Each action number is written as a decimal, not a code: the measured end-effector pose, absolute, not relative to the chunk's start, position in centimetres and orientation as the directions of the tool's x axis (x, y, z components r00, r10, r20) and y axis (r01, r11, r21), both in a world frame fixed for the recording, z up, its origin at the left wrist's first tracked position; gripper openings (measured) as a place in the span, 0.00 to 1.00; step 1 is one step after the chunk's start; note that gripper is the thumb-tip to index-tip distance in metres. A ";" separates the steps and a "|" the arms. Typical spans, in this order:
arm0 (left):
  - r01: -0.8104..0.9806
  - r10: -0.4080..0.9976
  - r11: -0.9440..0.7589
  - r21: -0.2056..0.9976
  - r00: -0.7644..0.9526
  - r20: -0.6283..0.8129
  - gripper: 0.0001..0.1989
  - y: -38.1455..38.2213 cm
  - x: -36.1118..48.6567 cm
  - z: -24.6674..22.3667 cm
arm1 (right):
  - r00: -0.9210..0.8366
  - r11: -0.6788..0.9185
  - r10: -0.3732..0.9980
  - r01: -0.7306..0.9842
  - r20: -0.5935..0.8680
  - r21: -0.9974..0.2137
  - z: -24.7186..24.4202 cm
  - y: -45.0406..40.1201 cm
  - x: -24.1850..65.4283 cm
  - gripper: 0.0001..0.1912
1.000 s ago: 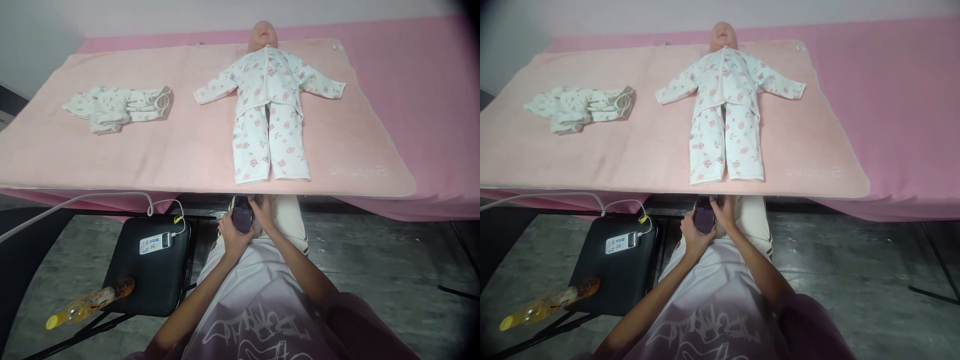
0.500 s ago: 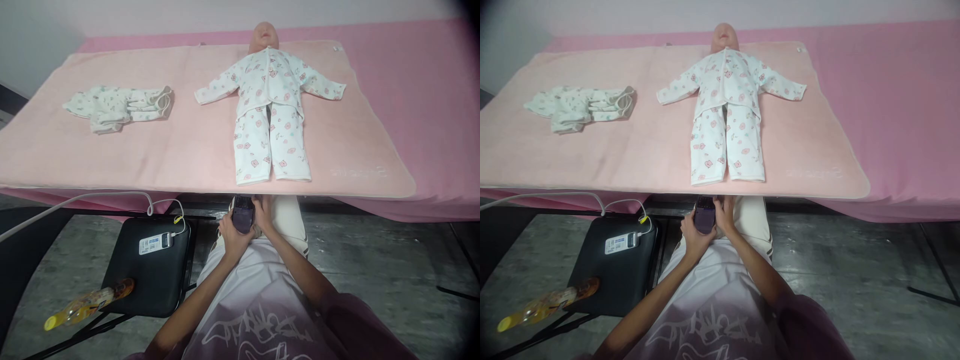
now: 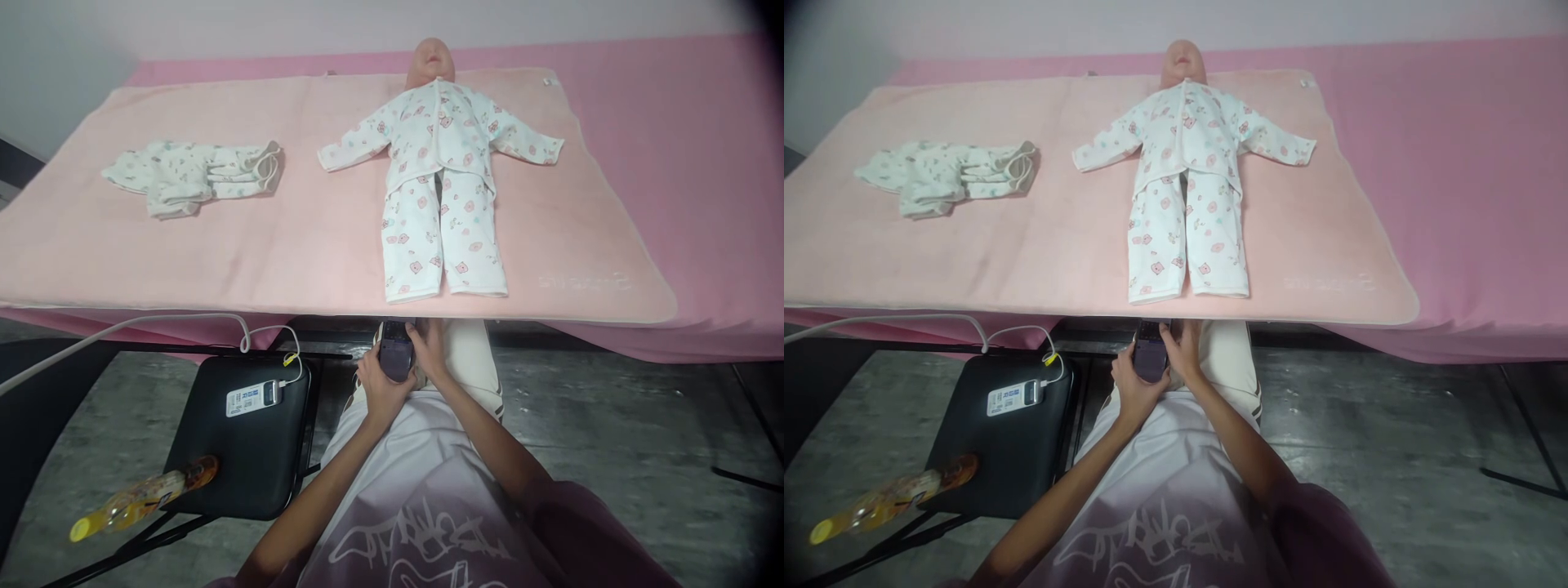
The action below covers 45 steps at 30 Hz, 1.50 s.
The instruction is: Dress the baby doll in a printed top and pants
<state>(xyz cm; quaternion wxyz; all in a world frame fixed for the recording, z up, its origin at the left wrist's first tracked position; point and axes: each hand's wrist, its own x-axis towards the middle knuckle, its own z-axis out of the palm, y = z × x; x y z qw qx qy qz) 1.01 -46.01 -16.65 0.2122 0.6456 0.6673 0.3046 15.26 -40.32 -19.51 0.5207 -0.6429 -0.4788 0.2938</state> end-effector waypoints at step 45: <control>0.729 0.999 -0.020 0.684 0.041 -0.014 0.64 -46.1 0.3 -16.3 | -0.134 0.153 0.984 0.291 0.118 -0.944 -19.5 -46.1 18.2 0.46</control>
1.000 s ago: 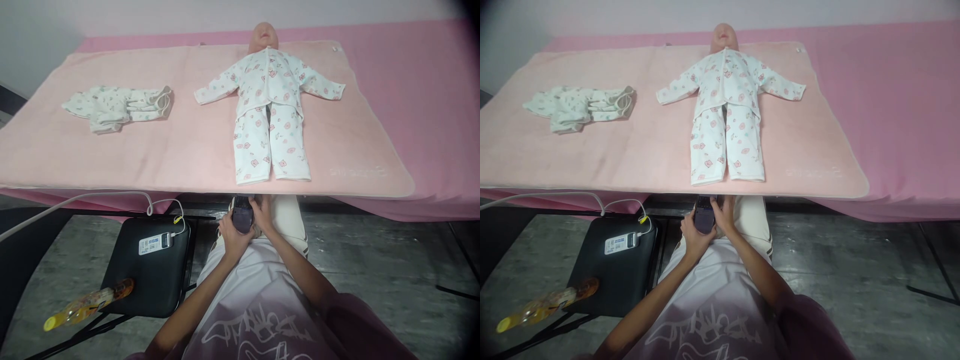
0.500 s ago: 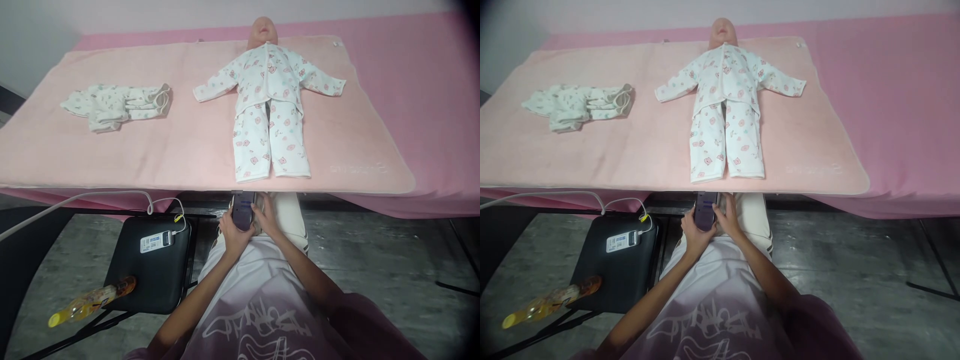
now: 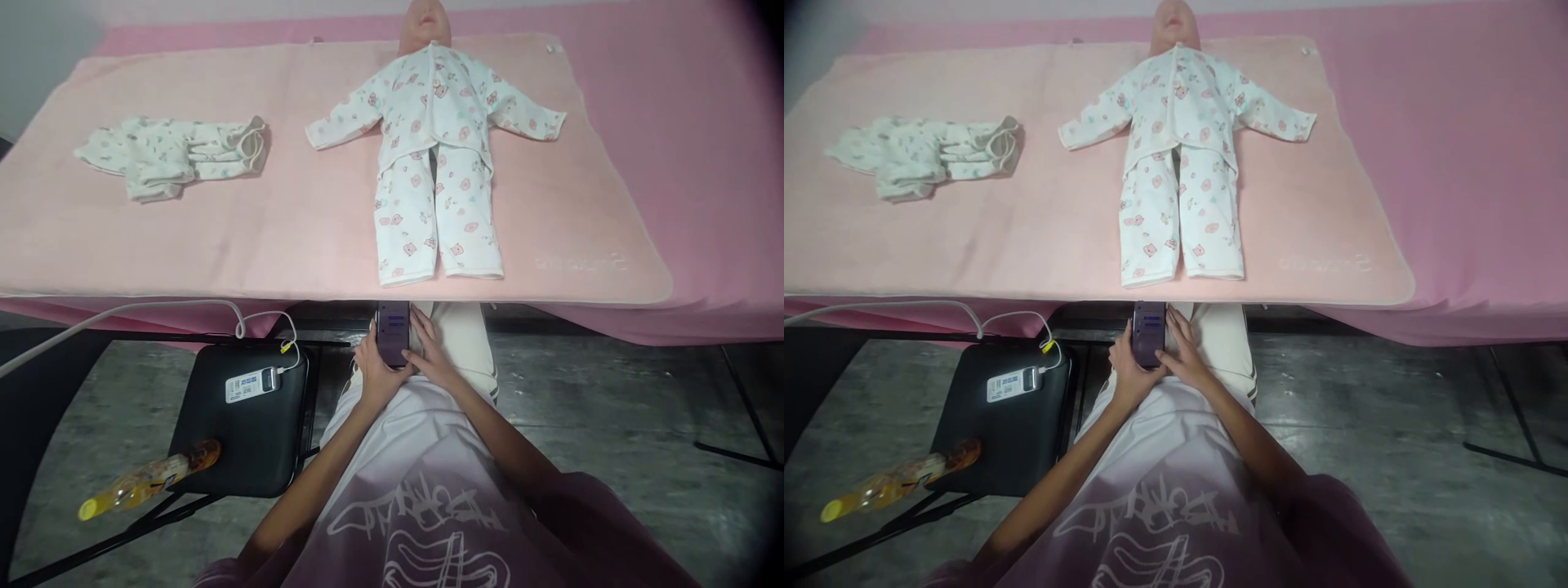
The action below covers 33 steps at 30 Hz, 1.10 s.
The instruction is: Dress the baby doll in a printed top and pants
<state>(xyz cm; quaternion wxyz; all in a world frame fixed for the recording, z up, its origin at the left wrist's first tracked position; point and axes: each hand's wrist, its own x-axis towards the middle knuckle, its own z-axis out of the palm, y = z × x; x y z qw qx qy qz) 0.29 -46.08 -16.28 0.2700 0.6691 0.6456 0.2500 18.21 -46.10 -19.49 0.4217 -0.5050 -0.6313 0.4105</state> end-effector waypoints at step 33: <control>0.747 0.999 -0.049 0.663 0.042 0.027 0.64 -46.3 0.3 -16.3 | 0.018 0.108 0.992 0.369 0.123 -0.923 -19.5 -44.5 17.4 0.46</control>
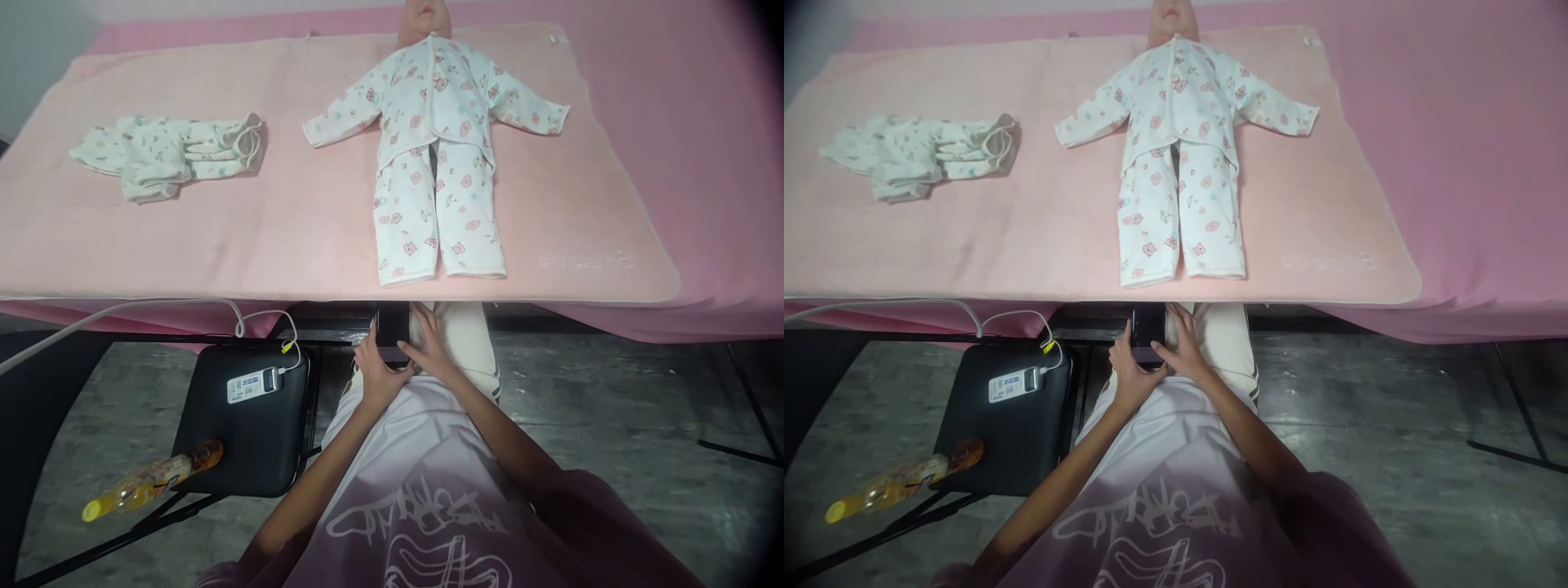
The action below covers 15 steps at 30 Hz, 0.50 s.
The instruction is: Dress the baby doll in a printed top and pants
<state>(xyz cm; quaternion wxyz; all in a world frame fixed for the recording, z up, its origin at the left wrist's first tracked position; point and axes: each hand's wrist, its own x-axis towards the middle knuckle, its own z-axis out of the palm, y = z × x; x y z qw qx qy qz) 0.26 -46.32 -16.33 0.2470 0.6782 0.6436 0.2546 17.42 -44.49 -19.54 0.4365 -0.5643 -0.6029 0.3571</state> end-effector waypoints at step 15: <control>0.744 0.999 -0.044 0.666 0.039 0.023 0.64 -46.3 0.3 -16.2 | -0.043 0.102 0.995 0.343 0.092 -0.934 -19.3 -45.0 17.5 0.49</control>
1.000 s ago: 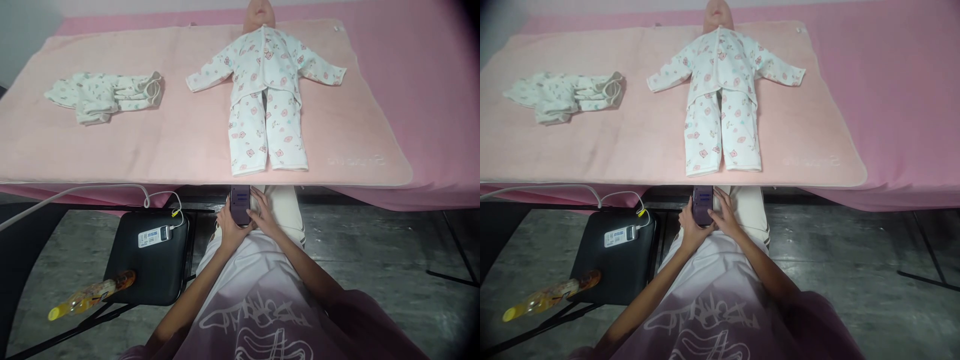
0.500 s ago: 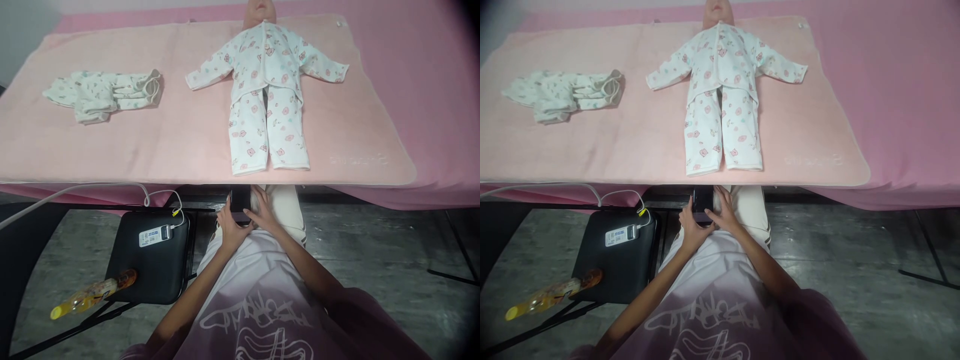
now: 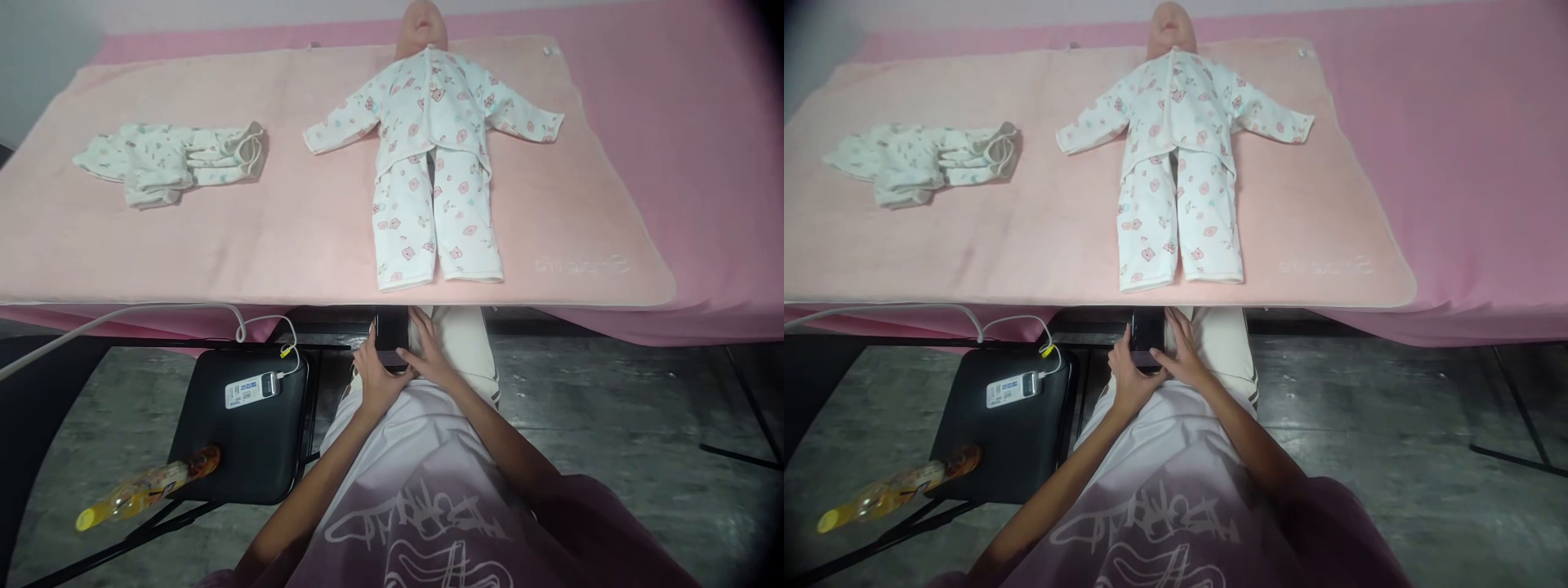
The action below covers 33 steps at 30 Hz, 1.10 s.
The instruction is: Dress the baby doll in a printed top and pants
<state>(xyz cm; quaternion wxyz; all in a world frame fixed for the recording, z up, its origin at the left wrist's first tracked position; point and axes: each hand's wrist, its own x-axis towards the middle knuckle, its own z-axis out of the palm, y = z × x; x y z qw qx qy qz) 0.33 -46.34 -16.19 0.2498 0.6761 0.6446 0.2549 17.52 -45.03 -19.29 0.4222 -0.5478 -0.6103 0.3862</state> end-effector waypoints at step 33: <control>0.751 0.994 -0.105 0.652 0.058 0.093 0.63 -46.4 0.2 -16.6 | 0.200 -0.018 0.980 0.148 0.013 -0.989 -17.9 -35.2 15.4 0.35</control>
